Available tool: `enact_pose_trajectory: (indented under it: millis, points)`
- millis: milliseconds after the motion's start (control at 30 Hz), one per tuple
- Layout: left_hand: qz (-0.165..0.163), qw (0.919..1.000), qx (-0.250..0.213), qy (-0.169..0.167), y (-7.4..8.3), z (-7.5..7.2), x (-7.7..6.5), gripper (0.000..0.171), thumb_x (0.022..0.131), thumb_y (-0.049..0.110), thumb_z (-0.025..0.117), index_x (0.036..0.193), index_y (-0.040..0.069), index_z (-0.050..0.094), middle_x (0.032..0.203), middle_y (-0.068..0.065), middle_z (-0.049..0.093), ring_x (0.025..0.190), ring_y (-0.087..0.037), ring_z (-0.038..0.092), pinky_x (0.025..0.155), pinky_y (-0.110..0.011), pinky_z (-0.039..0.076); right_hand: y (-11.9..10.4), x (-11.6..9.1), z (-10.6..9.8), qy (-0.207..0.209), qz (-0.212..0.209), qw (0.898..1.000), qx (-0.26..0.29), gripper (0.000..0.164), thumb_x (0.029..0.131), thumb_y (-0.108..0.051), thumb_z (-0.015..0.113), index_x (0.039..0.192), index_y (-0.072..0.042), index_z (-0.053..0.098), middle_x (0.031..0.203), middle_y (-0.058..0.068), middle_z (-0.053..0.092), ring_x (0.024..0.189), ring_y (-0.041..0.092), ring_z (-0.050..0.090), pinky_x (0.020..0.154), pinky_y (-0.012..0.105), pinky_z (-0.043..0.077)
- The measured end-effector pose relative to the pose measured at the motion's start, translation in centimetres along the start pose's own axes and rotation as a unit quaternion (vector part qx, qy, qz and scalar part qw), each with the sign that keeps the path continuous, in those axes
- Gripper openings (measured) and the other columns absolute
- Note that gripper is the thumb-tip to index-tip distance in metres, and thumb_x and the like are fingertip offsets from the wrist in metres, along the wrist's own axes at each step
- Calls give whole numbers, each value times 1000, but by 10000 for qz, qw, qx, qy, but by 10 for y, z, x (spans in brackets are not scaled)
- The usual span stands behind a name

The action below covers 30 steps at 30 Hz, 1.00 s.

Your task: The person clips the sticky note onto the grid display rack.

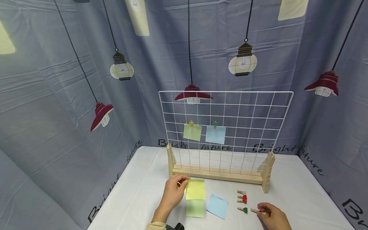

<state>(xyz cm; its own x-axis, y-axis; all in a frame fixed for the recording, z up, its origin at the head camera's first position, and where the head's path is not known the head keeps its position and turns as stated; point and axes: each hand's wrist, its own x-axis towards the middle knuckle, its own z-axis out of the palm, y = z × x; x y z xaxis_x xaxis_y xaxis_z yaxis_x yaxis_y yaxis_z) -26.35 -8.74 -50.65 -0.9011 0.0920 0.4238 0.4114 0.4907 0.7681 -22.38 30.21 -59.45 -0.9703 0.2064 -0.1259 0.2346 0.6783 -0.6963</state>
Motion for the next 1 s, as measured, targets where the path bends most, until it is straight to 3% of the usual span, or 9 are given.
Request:
enact_pose_trajectory:
  millis: [400,1000]
  points:
    - [-112,9997,-188,-86,-3,5,-1,13,95,8,72,99,19,77,90,6,72,78,-3,58,69,-21,49,-2,0,2,73,40,9999,-126,11,91,-9,72,100,-1,71,88,3,69,79,21,55,67,31,42]
    - [-69,9995,-196,-233,1,13,-1,14,95,8,70,100,19,77,92,5,72,79,-2,58,68,-20,49,2,1,-2,-161,287,9992,245,10,93,-9,71,101,-2,71,84,2,65,78,20,53,67,32,42]
